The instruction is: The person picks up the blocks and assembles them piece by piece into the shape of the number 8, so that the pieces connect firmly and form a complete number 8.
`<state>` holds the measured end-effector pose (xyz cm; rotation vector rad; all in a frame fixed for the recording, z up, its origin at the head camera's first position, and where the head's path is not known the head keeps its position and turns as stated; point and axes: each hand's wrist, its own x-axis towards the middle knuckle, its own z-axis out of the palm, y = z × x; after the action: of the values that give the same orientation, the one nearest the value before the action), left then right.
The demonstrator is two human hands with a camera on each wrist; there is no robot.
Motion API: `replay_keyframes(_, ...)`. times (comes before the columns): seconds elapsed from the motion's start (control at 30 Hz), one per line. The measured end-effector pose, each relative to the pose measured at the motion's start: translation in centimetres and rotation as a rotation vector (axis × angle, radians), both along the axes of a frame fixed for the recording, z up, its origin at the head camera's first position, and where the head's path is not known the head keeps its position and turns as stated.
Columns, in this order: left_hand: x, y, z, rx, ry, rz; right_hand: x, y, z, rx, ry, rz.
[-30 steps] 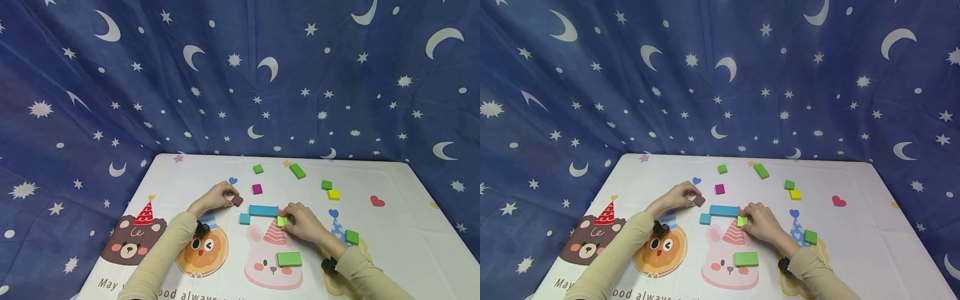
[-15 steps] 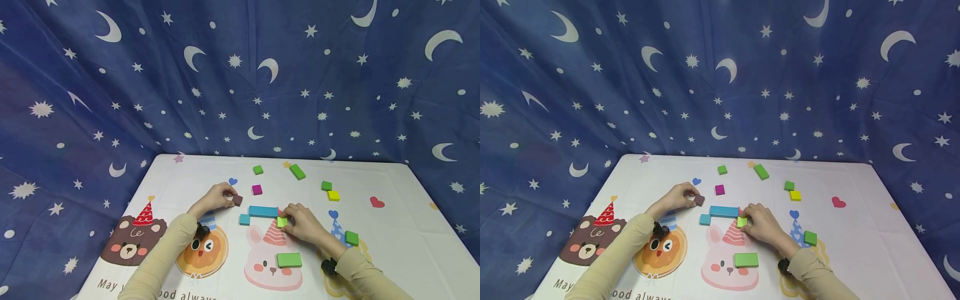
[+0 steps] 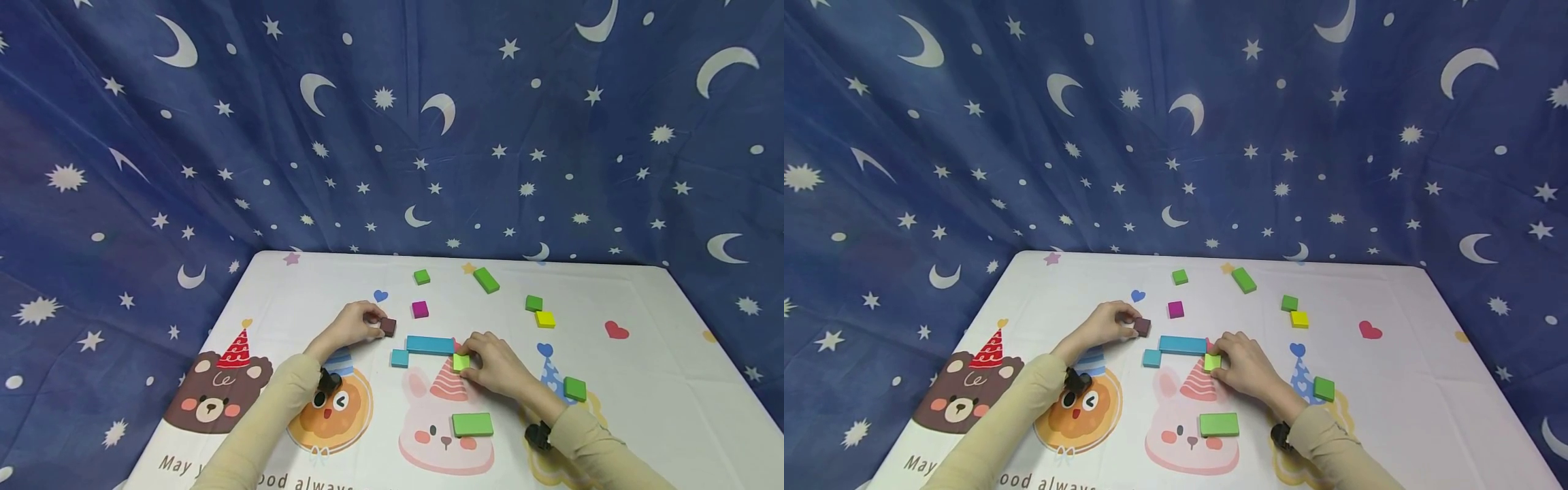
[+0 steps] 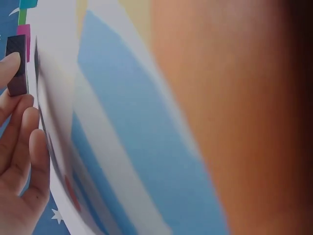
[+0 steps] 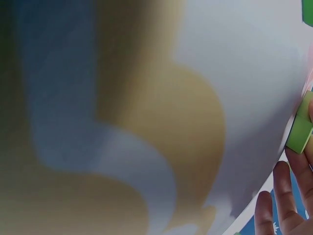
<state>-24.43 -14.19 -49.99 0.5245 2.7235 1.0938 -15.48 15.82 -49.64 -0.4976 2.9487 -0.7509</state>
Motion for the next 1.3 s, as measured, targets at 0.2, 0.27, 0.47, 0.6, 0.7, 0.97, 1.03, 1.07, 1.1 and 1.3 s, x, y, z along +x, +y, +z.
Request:
replay_keyframes(0.2,0.7,0.2,0.6,0.012,-0.022,0.023,0.0,0.1,0.2,-0.004,-0.002,0.004)
replay_keyframes(0.27,1.0,0.2,0.7,0.019,-0.023,0.026,0.0,0.0,0.2,-0.005,-0.002,0.006)
replay_keyframes(0.47,1.9,0.2,1.3,0.03,-0.021,0.03,0.0,0.1,0.1,0.001,-0.011,0.0)
replay_keyframes(0.6,2.4,0.1,1.3,0.036,-0.006,0.04,-0.1,0.1,0.0,0.002,-0.02,-0.005)
replay_keyframes(0.7,2.7,0.0,1.2,0.037,0.0,0.055,-0.1,0.0,0.0,0.003,-0.022,-0.007)
replay_keyframes(0.97,3.8,-0.8,1.4,0.046,0.017,0.049,-0.1,0.0,-0.1,0.001,-0.006,0.002)
replay_keyframes(1.03,4.1,-0.9,1.5,0.044,0.014,0.051,-0.1,-0.1,-0.1,-0.001,-0.007,0.003)
replay_keyframes(1.07,4.2,-1.0,1.5,0.043,0.007,0.056,-0.1,-0.1,-0.1,-0.002,-0.007,0.003)
replay_keyframes(1.1,4.3,-1.0,1.5,0.04,0.004,0.062,-0.1,-0.1,-0.1,-0.003,-0.009,0.004)
replay_keyframes(1.3,5.3,-1.0,1.5,0.046,-0.014,0.083,0.0,0.0,-0.1,-0.003,-0.008,0.006)
